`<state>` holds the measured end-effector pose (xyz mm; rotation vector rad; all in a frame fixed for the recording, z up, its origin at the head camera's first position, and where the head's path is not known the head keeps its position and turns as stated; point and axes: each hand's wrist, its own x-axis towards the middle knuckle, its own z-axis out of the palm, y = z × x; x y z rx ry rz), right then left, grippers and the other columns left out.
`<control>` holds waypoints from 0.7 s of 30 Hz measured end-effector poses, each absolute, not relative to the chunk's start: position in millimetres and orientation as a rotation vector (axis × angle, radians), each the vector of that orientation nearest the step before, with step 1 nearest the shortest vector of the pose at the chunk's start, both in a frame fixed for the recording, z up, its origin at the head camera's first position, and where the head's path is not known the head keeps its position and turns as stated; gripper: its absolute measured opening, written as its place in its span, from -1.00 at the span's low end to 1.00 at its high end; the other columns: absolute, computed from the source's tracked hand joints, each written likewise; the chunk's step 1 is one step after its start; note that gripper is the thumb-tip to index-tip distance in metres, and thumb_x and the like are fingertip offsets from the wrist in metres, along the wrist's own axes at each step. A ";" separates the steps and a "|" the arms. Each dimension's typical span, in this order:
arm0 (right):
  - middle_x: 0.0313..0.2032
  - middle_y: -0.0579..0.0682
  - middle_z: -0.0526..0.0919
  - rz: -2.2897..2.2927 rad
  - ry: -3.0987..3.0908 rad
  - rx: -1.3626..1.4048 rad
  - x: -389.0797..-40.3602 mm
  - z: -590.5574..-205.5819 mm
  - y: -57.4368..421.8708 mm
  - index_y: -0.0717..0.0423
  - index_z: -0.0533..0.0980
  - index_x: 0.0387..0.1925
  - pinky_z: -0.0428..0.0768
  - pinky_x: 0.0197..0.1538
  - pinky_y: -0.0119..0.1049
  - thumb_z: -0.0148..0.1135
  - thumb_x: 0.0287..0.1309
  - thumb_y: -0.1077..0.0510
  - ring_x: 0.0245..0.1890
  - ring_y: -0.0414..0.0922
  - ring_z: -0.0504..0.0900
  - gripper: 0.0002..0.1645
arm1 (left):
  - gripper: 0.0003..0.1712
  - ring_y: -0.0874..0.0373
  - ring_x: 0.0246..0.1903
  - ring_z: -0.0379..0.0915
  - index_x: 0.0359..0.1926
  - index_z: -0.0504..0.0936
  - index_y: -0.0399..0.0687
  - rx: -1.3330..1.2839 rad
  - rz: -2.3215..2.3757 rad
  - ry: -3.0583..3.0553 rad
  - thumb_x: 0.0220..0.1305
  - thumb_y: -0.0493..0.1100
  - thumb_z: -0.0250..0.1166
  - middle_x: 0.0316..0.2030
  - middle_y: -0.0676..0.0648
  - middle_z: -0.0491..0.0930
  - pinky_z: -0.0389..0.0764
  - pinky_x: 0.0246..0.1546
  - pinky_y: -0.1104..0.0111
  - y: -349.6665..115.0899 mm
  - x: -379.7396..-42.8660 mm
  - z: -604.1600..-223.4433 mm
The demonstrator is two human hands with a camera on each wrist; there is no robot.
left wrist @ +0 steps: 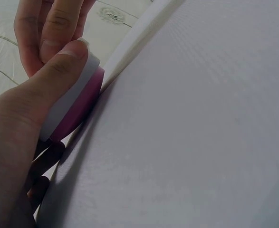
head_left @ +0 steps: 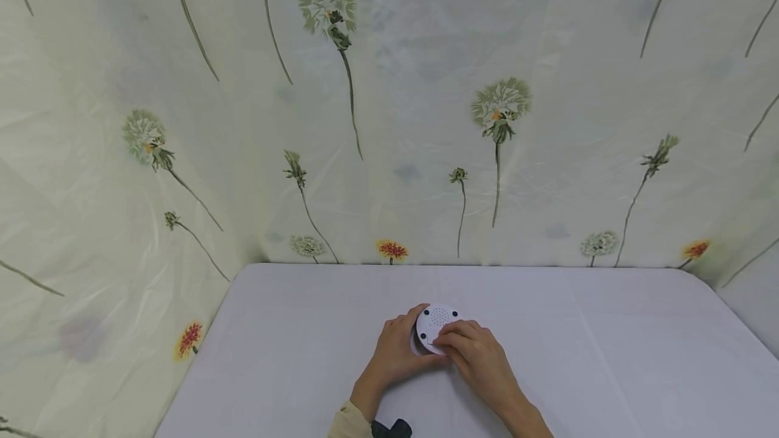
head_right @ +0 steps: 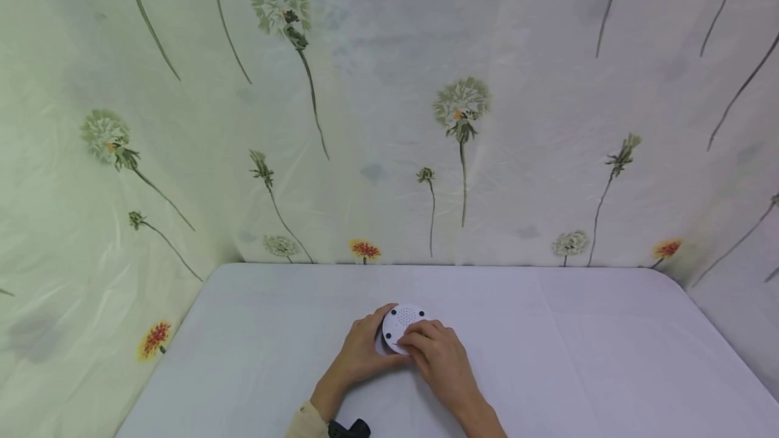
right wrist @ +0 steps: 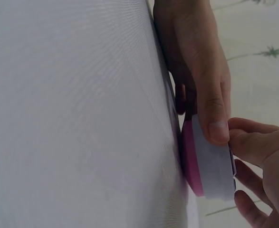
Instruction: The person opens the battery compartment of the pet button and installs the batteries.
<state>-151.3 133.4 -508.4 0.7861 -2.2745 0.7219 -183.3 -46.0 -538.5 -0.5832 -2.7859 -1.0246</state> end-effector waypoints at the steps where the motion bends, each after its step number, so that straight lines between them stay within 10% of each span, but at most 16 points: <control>1: -0.30 -0.22 0.64 0.720 -2.269 0.789 -151.6 -508.2 133.5 -0.10 0.66 -0.41 0.50 -0.20 -0.20 0.50 -0.28 0.29 -0.24 -0.21 0.57 -0.70 | 0.09 0.21 0.00 0.46 0.36 0.23 0.21 -0.585 -1.019 -2.785 -0.20 0.50 0.34 0.10 0.08 0.54 0.35 0.09 0.21 -46.1 -183.1 -538.0; 10: -0.07 -0.06 0.57 0.840 -2.385 0.681 -151.0 -514.1 136.2 -0.04 0.62 -0.16 0.45 -0.06 -0.10 0.47 -0.15 0.21 -0.03 -0.08 0.48 -0.60 | 0.11 0.20 -0.02 0.48 0.36 0.23 0.20 -0.585 -0.990 -2.779 -0.20 0.51 0.32 0.05 0.04 0.57 0.38 0.08 0.20 -46.3 -181.5 -537.9; 15: 0.29 0.10 0.27 1.258 -2.650 0.383 -152.3 -525.0 141.7 -0.09 0.15 0.38 0.26 0.25 0.11 0.34 0.06 -0.07 0.31 0.06 0.25 -0.10 | 0.14 0.21 -0.02 0.48 0.37 0.21 0.21 -0.583 -0.999 -2.761 -0.23 0.54 0.31 0.07 0.06 0.56 0.39 0.07 0.20 -46.4 -182.2 -540.3; 21: 0.42 0.12 0.15 1.479 -2.741 0.286 -155.0 -529.9 147.1 -0.16 -0.02 0.45 0.07 0.35 0.21 0.23 0.11 -0.24 0.42 0.15 0.09 -0.01 | 0.15 0.23 0.00 0.47 0.37 0.20 0.22 -0.588 -1.009 -2.756 -0.25 0.54 0.32 0.09 0.08 0.55 0.37 0.10 0.22 -46.1 -183.8 -541.8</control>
